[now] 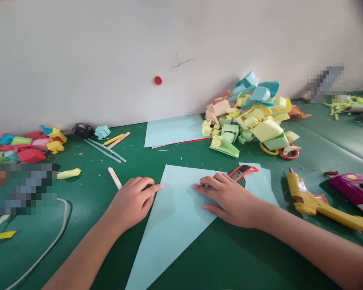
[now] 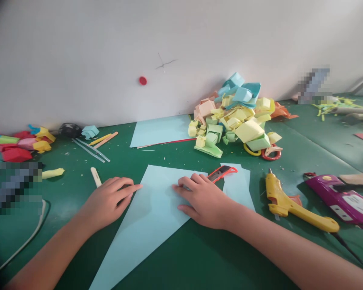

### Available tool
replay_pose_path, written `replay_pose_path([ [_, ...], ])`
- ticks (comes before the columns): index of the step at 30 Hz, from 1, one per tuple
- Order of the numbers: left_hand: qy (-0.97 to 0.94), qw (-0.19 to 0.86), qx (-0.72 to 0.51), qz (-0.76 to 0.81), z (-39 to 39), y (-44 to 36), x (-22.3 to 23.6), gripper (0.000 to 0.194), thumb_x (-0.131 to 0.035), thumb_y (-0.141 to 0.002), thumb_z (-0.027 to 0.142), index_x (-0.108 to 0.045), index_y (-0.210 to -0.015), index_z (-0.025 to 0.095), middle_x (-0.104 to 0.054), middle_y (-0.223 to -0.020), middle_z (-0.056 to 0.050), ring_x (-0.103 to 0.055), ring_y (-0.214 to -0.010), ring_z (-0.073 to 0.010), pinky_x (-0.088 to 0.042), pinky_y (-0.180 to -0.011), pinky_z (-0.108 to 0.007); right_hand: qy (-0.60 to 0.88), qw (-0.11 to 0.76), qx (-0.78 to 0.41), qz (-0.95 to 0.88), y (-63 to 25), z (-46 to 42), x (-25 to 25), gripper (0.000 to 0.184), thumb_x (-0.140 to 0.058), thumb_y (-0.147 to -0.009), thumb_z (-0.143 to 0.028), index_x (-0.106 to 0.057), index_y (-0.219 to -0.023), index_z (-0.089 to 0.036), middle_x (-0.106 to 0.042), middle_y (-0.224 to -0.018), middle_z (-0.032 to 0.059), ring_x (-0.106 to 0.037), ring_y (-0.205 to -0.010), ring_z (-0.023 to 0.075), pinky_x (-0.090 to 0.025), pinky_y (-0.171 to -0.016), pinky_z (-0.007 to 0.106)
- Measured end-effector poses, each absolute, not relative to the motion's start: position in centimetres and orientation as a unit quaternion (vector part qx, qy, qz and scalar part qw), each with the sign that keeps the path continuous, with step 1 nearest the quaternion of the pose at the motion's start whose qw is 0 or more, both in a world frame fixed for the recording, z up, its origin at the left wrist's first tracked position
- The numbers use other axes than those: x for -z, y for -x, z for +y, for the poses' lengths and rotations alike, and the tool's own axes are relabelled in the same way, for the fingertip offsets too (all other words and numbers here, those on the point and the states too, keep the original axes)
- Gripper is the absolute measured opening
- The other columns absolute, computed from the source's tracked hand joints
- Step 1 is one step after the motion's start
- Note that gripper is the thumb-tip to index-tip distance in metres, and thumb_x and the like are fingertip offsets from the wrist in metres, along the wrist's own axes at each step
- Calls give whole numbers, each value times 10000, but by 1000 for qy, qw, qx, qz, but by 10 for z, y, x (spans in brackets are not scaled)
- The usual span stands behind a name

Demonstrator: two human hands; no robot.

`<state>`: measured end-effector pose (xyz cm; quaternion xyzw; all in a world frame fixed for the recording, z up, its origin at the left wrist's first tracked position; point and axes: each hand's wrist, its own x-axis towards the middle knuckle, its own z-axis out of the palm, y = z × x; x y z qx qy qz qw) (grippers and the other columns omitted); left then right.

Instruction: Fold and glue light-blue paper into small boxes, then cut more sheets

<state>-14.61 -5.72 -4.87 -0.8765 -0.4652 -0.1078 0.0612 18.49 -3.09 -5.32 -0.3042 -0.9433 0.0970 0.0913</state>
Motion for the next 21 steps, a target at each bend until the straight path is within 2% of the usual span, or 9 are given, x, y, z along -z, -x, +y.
replay_pose_path([
  [10,814,99,127,-558,-55,145,48,374,-426,-1016,293,-753,-1186,231,-706,-1092,-106,-655,-959,-289,-521,-832,-442,300,98,-130,-940,-187,-25,44,463,-494,-1024,-382,-526,-1461,-235,-579,-1287,140,-539,-1026,298,-508,-929,535],
  [13,828,81,126,-540,-58,141,50,347,-473,-1019,366,-743,-1193,235,-695,-1158,-102,-655,-1010,-286,-514,-873,-440,289,81,-145,-943,-188,-19,39,448,-476,-1033,-395,-552,-1443,-230,-576,-1265,142,-535,-1016,291,-526,-907,526],
  [16,838,66,112,-530,-60,138,52,388,-522,-1002,451,-695,-1288,255,-655,-1289,-107,-626,-1114,-311,-503,-915,-462,286,68,-159,-942,-188,-15,36,445,-439,-1048,-400,-560,-1445,-241,-564,-1245,136,-521,-1035,290,-537,-909,514],
  [21,843,33,114,-525,-61,138,55,402,-559,-987,485,-669,-1340,327,-592,-1415,-81,-576,-1211,-334,-498,-979,-512,311,73,-144,-937,-192,-9,38,441,-437,-1049,-411,-586,-1425,-236,-564,-1235,132,-501,-1052,295,-519,-939,516],
])
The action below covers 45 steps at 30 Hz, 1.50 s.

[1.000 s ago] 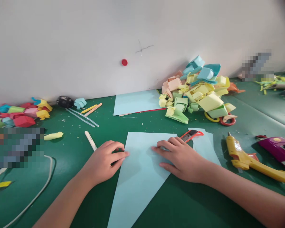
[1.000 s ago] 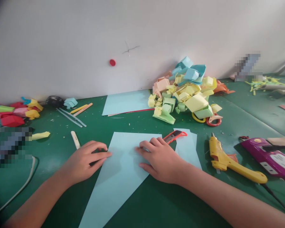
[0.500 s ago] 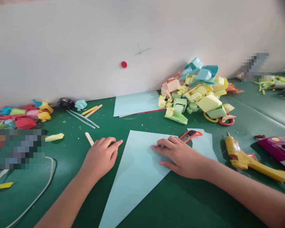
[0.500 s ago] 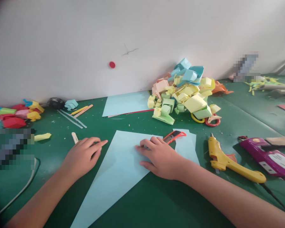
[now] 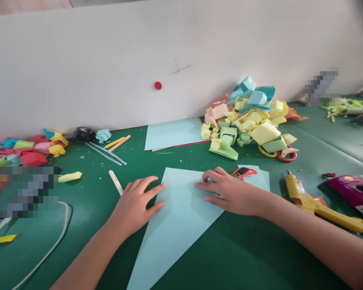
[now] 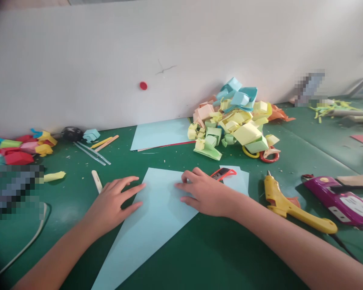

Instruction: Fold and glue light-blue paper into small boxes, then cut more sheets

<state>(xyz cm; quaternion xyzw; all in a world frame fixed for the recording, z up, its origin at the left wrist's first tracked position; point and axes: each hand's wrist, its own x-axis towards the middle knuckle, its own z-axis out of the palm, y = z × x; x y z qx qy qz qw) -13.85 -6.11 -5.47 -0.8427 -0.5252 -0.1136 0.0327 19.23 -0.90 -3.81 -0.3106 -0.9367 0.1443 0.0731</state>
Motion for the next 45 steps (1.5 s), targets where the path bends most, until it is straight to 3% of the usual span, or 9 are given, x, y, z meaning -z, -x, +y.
replay_pose_path([
  [11,839,-2,103,-534,-59,143,53,417,-545,-995,498,-643,-1371,347,-562,-1447,-78,-525,-1275,-347,-481,-1012,-549,456,97,11,-884,-216,18,57,505,-390,-1037,-501,-619,-1386,-216,-632,-1232,145,-537,-1053,342,-445,-908,523],
  [15,842,-8,99,-530,-59,145,53,439,-485,-1022,505,-612,-1405,332,-544,-1472,-77,-500,-1312,-343,-464,-1031,-538,485,144,-9,-863,-217,23,56,329,-453,-1025,-337,-720,-1189,-238,-699,-1153,103,-585,-1044,308,-465,-892,478],
  [19,841,-10,107,-530,-60,145,52,436,-441,-1041,491,-613,-1401,315,-537,-1476,-78,-488,-1331,-334,-444,-1053,-531,508,189,-30,-840,-221,28,53,184,-558,-930,-185,-734,-919,-237,-747,-1010,45,-629,-940,254,-497,-848,411],
  [26,839,-22,116,-532,-63,143,47,395,-452,-1038,460,-656,-1341,310,-577,-1433,-56,-531,-1295,-320,-467,-1027,-493,540,197,-8,-818,-223,27,52,139,-648,-918,-281,-700,-794,-246,-747,-902,32,-625,-861,263,-523,-754,405],
  [28,838,-26,116,-532,-62,144,47,382,-455,-1038,453,-671,-1317,307,-596,-1409,-51,-552,-1267,-310,-475,-1015,-481,533,197,5,-823,-224,28,53,181,-603,-957,-307,-721,-833,-247,-753,-924,40,-627,-868,268,-534,-768,416],
  [33,844,-46,116,-522,-67,139,42,351,-477,-1037,427,-684,-1289,299,-649,-1332,-42,-595,-1201,-276,-491,-1004,-450,527,208,4,-824,-227,30,58,251,-552,-976,-310,-733,-1143,-258,-755,-1098,63,-638,-977,296,-556,-831,458],
  [36,848,-57,119,-512,-82,118,35,358,-510,-1023,410,-652,-1335,308,-632,-1361,-47,-590,-1204,-278,-510,-987,-443,488,207,-32,-847,-227,27,55,298,-540,-984,-368,-715,-1195,-250,-730,-1154,82,-627,-1029,302,-546,-893,485],
  [41,905,-108,48,-408,-113,75,27,495,-624,-962,448,-567,-1424,279,-558,-1480,-68,-555,-1256,-321,-515,-1003,-491,347,151,-139,-915,-218,6,41,364,-588,-961,-376,-667,-1298,-264,-632,-1279,110,-545,-1163,306,-523,-956,474],
  [45,916,-128,9,-380,-117,64,28,532,-692,-916,343,-556,-1424,261,-578,-1444,-76,-560,-1229,-322,-512,-1002,-498,266,118,-138,-947,-200,-20,35,467,-563,-980,-477,-575,-1427,-345,-514,-1458,106,-470,-1252,353,-455,-1009,576],
])
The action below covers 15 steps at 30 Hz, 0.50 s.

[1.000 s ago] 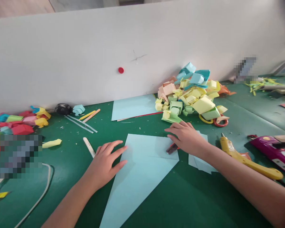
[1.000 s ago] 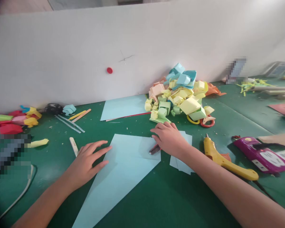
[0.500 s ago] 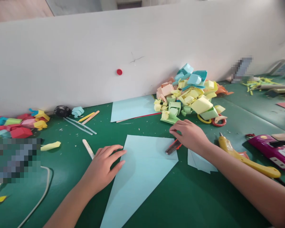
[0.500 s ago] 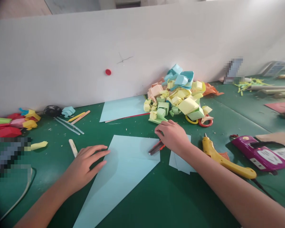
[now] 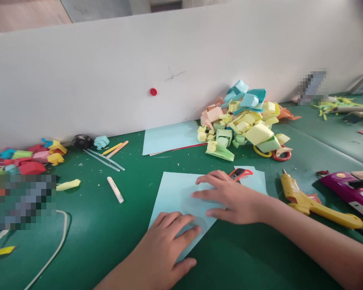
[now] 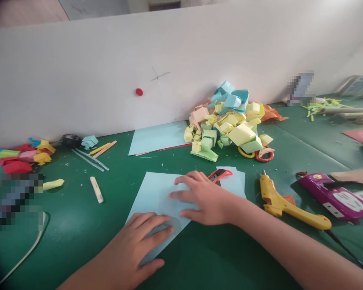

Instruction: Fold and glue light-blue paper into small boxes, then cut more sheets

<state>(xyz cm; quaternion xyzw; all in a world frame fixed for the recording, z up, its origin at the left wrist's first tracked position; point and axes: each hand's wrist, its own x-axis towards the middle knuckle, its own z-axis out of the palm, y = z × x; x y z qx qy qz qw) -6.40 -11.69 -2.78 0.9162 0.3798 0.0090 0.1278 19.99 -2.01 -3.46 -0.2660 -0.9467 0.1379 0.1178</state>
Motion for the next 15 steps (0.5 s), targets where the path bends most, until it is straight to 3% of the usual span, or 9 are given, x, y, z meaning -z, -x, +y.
replay_pose_path([
  [3,-923,122,-12,365,-115,67,29,532,-675,-928,308,-535,-1438,254,-596,-1409,-77,-554,-1218,-317,-503,-998,-492,221,94,-76,-968,-191,-29,39,498,-514,-989,-563,-546,-1452,-380,-390,-1611,60,-379,-1356,428,-377,-1037,671],
  [8,-932,103,-53,343,-114,72,33,405,-605,-973,276,-576,-1376,248,-589,-1434,-56,-559,-1191,-288,-486,-982,-455,366,119,39,-922,-196,-20,43,570,-423,-1041,-497,-516,-1491,-161,-376,-1622,175,-353,-1372,461,-325,-1064,682],
  [13,-932,108,-68,341,-112,72,33,396,-623,-948,242,-595,-1343,250,-610,-1395,-53,-565,-1182,-280,-487,-963,-444,279,97,-41,-954,-197,-25,41,577,-455,-1012,-577,-443,-1542,-349,-334,-1654,94,-395,-1360,425,-394,-1027,629],
  [15,-931,113,-64,340,-112,73,31,392,-609,-946,216,-598,-1336,252,-611,-1395,-51,-561,-1191,-283,-485,-969,-449,264,79,-50,-960,-196,-24,44,556,-450,-1014,-579,-458,-1531,-372,-338,-1658,71,-389,-1377,429,-386,-1039,637],
])
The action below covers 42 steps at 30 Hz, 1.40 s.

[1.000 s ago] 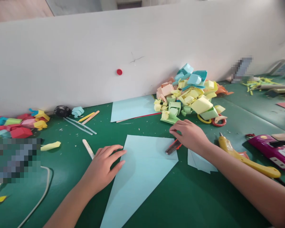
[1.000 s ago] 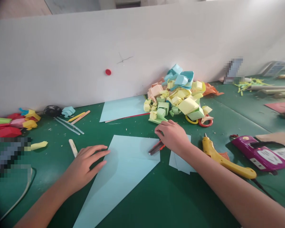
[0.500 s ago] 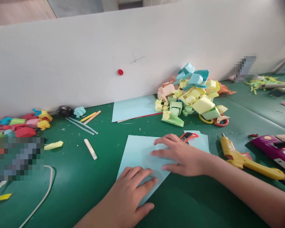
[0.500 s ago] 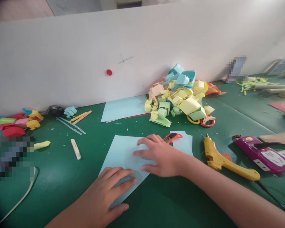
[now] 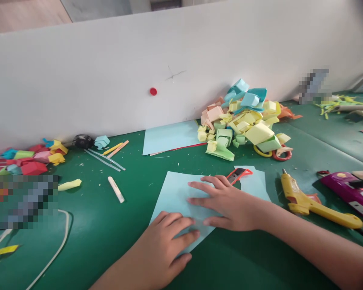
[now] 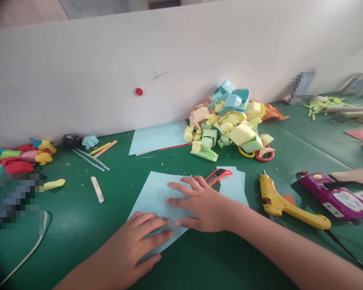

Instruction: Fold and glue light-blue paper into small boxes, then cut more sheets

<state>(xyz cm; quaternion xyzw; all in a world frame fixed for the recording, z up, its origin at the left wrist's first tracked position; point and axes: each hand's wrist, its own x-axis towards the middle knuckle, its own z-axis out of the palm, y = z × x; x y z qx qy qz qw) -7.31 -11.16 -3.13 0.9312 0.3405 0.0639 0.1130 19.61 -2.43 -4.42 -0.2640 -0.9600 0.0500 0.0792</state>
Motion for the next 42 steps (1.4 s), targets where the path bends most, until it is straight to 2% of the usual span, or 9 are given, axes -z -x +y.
replay_pose_path([
  [4,-927,134,-47,346,-111,78,25,416,-576,-935,170,-602,-1337,270,-594,-1427,-51,-551,-1224,-286,-479,-1003,-454,382,85,-5,-920,-206,-6,55,551,-395,-1041,-537,-514,-1507,-267,-422,-1606,137,-399,-1371,447,-379,-1037,660],
  [8,-922,159,-43,350,-110,83,17,442,-581,-890,128,-628,-1297,293,-611,-1406,-43,-574,-1210,-280,-493,-1004,-460,441,88,-8,-893,-224,10,62,562,-336,-1043,-570,-506,-1509,-307,-451,-1581,120,-422,-1360,419,-399,-1030,640],
  [17,-913,214,-64,341,-105,99,2,427,-497,-763,-7,-662,-1038,273,-671,-1254,-16,-587,-1210,-227,-504,-1013,-392,427,108,-46,-897,-224,7,46,501,-420,-1030,-533,-580,-1434,-284,-491,-1538,117,-460,-1333,376,-411,-1037,597],
  [20,-897,204,-89,382,-103,102,8,305,-467,-852,31,-650,-961,248,-682,-1163,-42,-613,-1144,-221,-528,-953,-369,352,116,-72,-926,-208,-11,39,487,-468,-1030,-461,-538,-1466,-256,-503,-1545,109,-451,-1359,349,-406,-1064,568],
  [23,-865,141,-117,468,-100,101,22,247,-461,-995,203,-640,-1162,233,-649,-1284,-83,-595,-1214,-251,-522,-997,-403,277,98,-59,-954,-189,-32,42,569,-493,-1020,-449,-455,-1530,-199,-424,-1614,127,-391,-1421,387,-377,-1087,608],
  [26,-849,64,-94,516,-98,102,41,544,-469,-1035,431,-401,-1531,216,-467,-1560,-123,-435,-1434,-322,-443,-1120,-484,261,93,-47,-960,-178,-45,52,634,-444,-1033,-520,-413,-1552,-157,-371,-1642,143,-329,-1477,397,-313,-1136,640],
  [28,-864,23,-57,499,-99,104,51,727,-455,-1028,537,-197,-1632,226,-328,-1657,-117,-318,-1513,-346,-339,-1195,-530,269,89,-46,-958,-176,-47,58,651,-386,-1047,-552,-391,-1564,-157,-372,-1642,135,-328,-1487,387,-283,-1159,642],
  [33,-884,-19,-16,467,-100,107,62,832,-399,-1029,604,37,-1647,255,-178,-1704,-89,-270,-1542,-320,-214,-1254,-491,280,86,-39,-955,-181,-44,65,653,-345,-1055,-577,-329,-1599,-216,-344,-1659,82,-329,-1495,385,-273,-1163,640],
  [42,-886,-26,-3,462,-99,108,63,836,-375,-1033,616,53,-1644,238,-157,-1705,-94,-239,-1553,-311,-192,-1254,-486,261,75,-30,-962,-185,-40,69,681,-341,-1055,-585,-234,-1630,-236,-281,-1676,62,-327,-1499,392,-258,-1164,652],
])
